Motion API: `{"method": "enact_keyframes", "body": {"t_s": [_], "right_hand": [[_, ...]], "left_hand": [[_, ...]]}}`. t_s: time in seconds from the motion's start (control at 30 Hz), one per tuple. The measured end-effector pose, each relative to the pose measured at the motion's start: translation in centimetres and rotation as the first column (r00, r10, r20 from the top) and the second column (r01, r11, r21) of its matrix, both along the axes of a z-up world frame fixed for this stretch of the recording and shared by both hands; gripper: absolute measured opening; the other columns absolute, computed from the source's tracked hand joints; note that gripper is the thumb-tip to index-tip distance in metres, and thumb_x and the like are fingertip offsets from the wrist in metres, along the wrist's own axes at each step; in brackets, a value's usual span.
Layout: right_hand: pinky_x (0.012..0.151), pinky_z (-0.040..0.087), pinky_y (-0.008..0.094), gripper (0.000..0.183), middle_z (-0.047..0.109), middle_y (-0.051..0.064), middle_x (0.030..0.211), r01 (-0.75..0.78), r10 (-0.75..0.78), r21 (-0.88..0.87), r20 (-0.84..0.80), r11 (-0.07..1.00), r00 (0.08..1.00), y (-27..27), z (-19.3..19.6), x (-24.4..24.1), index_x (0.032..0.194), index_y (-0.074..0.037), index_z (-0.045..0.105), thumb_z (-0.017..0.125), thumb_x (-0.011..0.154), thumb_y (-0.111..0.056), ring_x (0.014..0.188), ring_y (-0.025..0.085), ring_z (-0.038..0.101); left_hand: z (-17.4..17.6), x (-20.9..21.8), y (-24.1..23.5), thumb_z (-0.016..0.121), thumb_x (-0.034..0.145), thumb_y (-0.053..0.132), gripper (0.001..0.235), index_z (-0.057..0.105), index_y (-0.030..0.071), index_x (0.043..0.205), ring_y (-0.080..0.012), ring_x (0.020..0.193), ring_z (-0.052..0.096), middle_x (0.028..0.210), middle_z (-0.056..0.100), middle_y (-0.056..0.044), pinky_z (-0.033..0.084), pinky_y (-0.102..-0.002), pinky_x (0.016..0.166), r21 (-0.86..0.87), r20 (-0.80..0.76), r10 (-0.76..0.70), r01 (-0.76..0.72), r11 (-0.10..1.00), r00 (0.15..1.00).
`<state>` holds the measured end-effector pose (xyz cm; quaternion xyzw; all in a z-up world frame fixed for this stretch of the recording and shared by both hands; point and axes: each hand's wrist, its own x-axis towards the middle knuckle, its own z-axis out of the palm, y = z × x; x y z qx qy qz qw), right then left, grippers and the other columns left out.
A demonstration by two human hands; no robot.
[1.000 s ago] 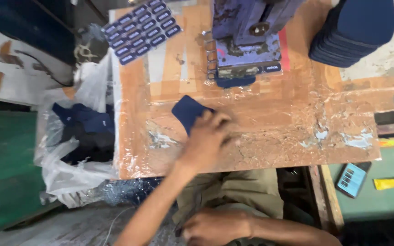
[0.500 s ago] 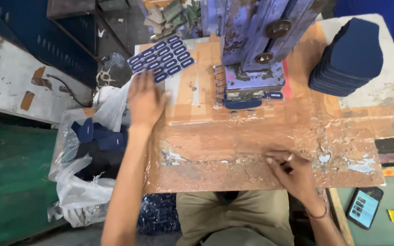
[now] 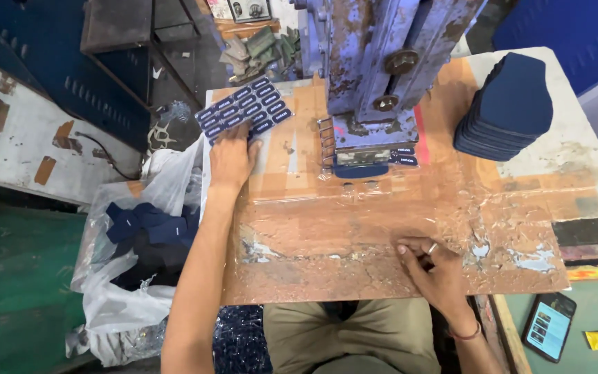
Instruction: Pressing labels onto fabric pieces using an industrial machine.
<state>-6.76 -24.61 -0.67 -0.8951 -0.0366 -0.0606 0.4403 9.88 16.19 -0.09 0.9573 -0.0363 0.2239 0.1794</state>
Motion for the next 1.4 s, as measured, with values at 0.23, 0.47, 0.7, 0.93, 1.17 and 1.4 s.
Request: {"method": "enact_keyframes", "body": {"t_s": [0.23,0.47,0.7,0.93,1.17,1.4], "right_hand": [[0.051,0.054,0.024,0.016,0.074,0.007,0.071,0.006,-0.005,0.097,-0.012,0.995,1.000,0.0,-0.4,-0.1,0.099,-0.001,0.076,0.075,0.090,-0.014,0.057,0.009,0.068],[0.048,0.050,0.026,0.030,0.076,0.009,0.075,0.038,0.008,0.183,-0.247,0.982,0.969,-0.4,3.5,-0.1,0.114,-0.002,0.075,0.074,0.089,-0.018,0.058,0.012,0.067],[0.081,0.048,0.033,0.033,0.068,0.010,0.103,-0.272,0.299,0.297,-0.052,0.915,0.953,-4.1,1.0,1.5,0.115,0.000,0.066,0.070,0.099,-0.029,0.095,0.017,0.060],[0.080,0.054,0.043,0.043,0.073,0.019,0.102,0.220,-0.171,-0.364,0.162,0.905,0.972,-15.5,2.5,4.1,0.120,0.000,0.071,0.081,0.088,-0.027,0.089,0.032,0.070],[0.109,0.048,0.050,0.055,0.064,0.024,0.138,0.267,-0.031,-0.402,0.505,0.876,0.863,-11.6,12.0,9.4,0.138,-0.001,0.062,0.082,0.092,-0.023,0.129,0.043,0.060],[0.099,0.054,0.045,0.043,0.071,0.019,0.129,-0.011,0.207,-0.467,0.372,0.884,0.905,-14.6,9.7,19.1,0.121,-0.008,0.075,0.087,0.081,-0.019,0.116,0.038,0.066]], "left_hand": [[-4.0,0.7,0.8,0.059,0.097,0.006,0.018,0.072,0.006,0.109,-0.0356,0.105,0.071,0.107,0.075,-0.015,0.057,-0.046,0.089,0.127,0.040,0.027,-0.032,0.991,0.999],[4.7,-11.9,-8.4,0.058,0.098,0.008,0.021,0.076,0.005,0.108,-0.0400,0.073,0.068,0.083,0.070,-0.024,0.050,-0.050,0.065,-0.247,-0.014,0.011,-0.014,0.969,1.000],[2.1,-20.7,-18.7,0.073,0.087,0.013,0.026,0.074,0.010,0.113,-0.0255,0.096,0.069,0.101,0.077,-0.007,0.052,-0.042,0.091,-0.372,0.101,-0.478,0.478,0.796,0.873],[-1.5,-6.0,-12.4,0.076,0.085,0.016,0.087,0.024,0.015,0.156,-0.0108,0.094,0.068,0.128,0.065,-0.009,0.058,-0.025,0.064,-0.943,-0.225,-0.343,-0.116,0.310,0.912],[-4.7,0.1,-15.2,0.086,0.086,0.011,0.063,0.062,-0.005,0.141,-0.0233,0.090,0.074,0.125,0.079,-0.024,0.061,-0.034,0.071,-0.830,-0.374,-0.458,-0.071,0.553,0.807],[-0.2,-8.7,-8.6,0.085,0.075,-0.002,0.107,0.024,0.001,0.163,-0.0220,0.124,0.061,0.143,0.061,-0.017,0.049,-0.032,0.105,-0.859,-0.124,-0.409,0.108,0.500,0.904]]}}
